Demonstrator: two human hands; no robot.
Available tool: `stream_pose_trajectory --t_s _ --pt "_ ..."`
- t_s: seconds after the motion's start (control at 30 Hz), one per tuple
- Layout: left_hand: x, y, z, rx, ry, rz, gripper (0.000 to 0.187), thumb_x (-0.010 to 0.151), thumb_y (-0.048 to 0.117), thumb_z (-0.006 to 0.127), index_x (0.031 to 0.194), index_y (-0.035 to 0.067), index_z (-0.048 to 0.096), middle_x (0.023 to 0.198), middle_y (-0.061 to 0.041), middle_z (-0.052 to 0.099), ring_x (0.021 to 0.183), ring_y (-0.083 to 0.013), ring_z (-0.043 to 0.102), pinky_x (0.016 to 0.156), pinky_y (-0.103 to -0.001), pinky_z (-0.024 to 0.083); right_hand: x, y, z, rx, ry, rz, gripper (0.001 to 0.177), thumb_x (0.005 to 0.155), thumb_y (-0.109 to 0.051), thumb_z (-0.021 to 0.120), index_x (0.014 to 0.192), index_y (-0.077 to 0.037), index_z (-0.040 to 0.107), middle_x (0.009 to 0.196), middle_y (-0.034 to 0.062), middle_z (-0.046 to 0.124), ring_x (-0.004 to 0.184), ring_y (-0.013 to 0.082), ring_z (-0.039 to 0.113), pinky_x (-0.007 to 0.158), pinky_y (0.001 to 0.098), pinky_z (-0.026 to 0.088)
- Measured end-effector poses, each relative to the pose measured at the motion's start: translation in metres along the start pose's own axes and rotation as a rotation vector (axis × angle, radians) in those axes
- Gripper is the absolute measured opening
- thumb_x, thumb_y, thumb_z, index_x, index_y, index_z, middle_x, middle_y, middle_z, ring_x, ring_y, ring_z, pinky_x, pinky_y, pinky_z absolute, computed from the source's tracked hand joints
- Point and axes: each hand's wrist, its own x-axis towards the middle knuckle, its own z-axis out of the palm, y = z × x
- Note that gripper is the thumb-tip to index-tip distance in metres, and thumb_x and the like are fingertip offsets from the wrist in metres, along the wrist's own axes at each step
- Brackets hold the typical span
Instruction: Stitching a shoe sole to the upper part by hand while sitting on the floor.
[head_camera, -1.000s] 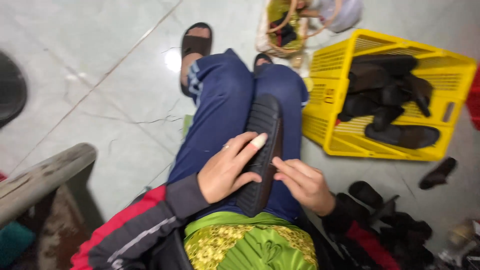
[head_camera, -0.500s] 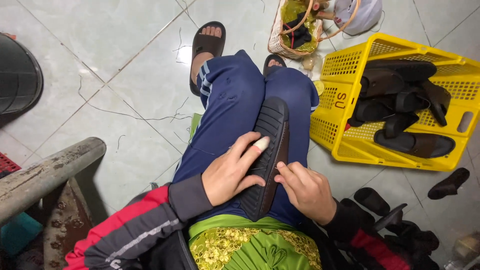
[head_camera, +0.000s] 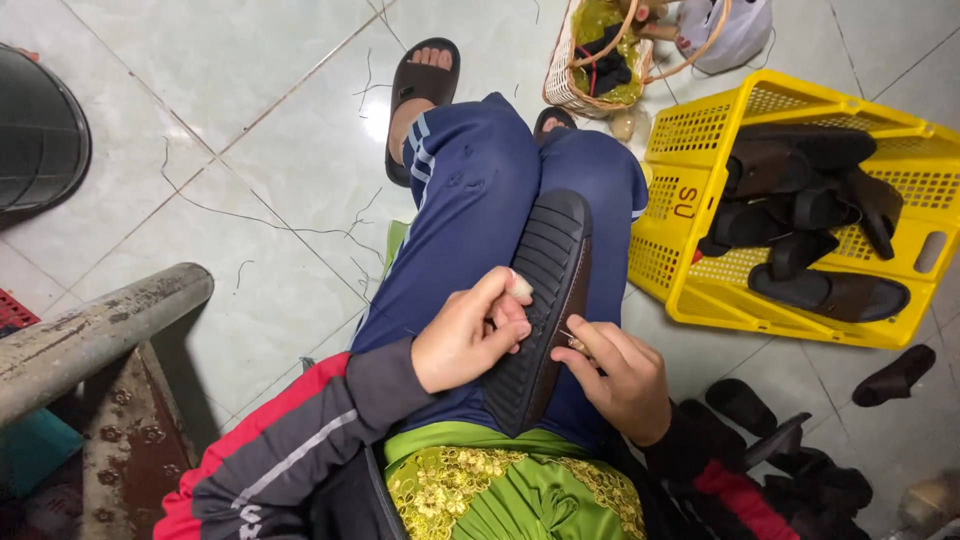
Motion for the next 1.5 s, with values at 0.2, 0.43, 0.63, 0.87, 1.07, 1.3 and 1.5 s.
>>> stream_pose_trajectory --t_s 0.2,0.43,0.63,0.87,1.07,1.3,1.5 --pt "-0.013 0.01 0.005 0.004 0.0 -0.095 0.036 0.078 -0.007 0.062 0.111 0.002 0.05 0.068 -0.003 0.062 0.051 -0.0101 0.06 0.046 -0.021 0.045 0.007 -0.009 -0.014 -0.123 -0.039 -0.046 0.036 0.073 -0.004 0.076 0.108 -0.004 0.069 0.083 0.0022 0.06 0.058 0.0142 0.053 0.054 0.028 0.043" --pt "-0.015 0.011 0.0 0.176 0.133 0.158 0.025 0.079 -0.009 0.061 0.104 -0.007 0.062 0.094 -0.011 0.067 0.07 -0.0142 0.069 0.06 -0.02 0.052 -0.019 0.018 -0.046 -0.481 -0.23 -0.176 0.03 0.076 -0.009 0.058 0.103 -0.015 0.068 0.106 -0.007 0.063 0.045 0.0093 0.032 0.039 0.0258 0.027" --pt "-0.033 0.014 -0.01 0.179 0.014 0.149 0.045 0.078 -0.011 0.055 0.122 -0.002 0.054 0.075 -0.005 0.065 0.057 -0.0118 0.061 0.053 -0.021 0.05 -0.019 0.01 -0.049 -0.497 -0.21 0.003 0.056 0.076 -0.012 0.062 0.129 -0.028 0.061 0.081 -0.0053 0.053 0.044 0.0141 0.042 0.043 0.0283 0.034" --pt "-0.041 0.04 -0.007 0.81 0.009 0.453 0.046 0.072 0.002 0.06 0.118 0.002 0.058 0.109 -0.014 0.051 0.094 -0.0297 0.053 0.082 -0.036 0.042 -0.019 0.01 -0.029 0.263 -0.222 0.063 0.03 0.079 -0.004 0.062 0.109 -0.003 0.056 0.081 0.0051 0.065 0.049 0.0133 0.052 0.046 0.0251 0.043" --pt "-0.017 0.035 0.021 1.086 0.074 0.854 0.019 0.085 0.011 0.063 0.102 0.004 0.064 0.091 -0.006 0.054 0.078 -0.0197 0.051 0.072 -0.031 0.04 -0.011 0.003 -0.032 0.101 -0.087 0.064 0.018 0.076 -0.002 0.067 0.092 -0.001 0.06 0.089 0.0061 0.067 0.052 0.0149 0.054 0.049 0.0257 0.044" --pt "-0.005 0.016 0.036 1.077 0.289 1.046 0.025 0.097 0.009 0.05 0.075 0.008 0.062 0.075 -0.01 0.05 0.064 -0.0246 0.05 0.059 -0.033 0.042 -0.006 0.013 -0.023 -0.014 -0.048 -0.081 0.012 0.089 -0.014 0.059 0.099 -0.009 0.064 0.079 0.0039 0.066 0.058 0.0269 0.065 0.047 0.0354 0.051" --pt "-0.01 0.026 0.028 1.18 0.1 0.93 0.005 0.085 0.008 0.064 0.089 0.005 0.066 0.095 -0.006 0.056 0.08 -0.0192 0.052 0.071 -0.031 0.037 -0.006 0.007 -0.026 0.013 -0.061 0.018 0.018 0.077 -0.004 0.067 0.095 -0.002 0.061 0.086 0.0044 0.065 0.056 0.0205 0.058 0.052 0.0306 0.046"
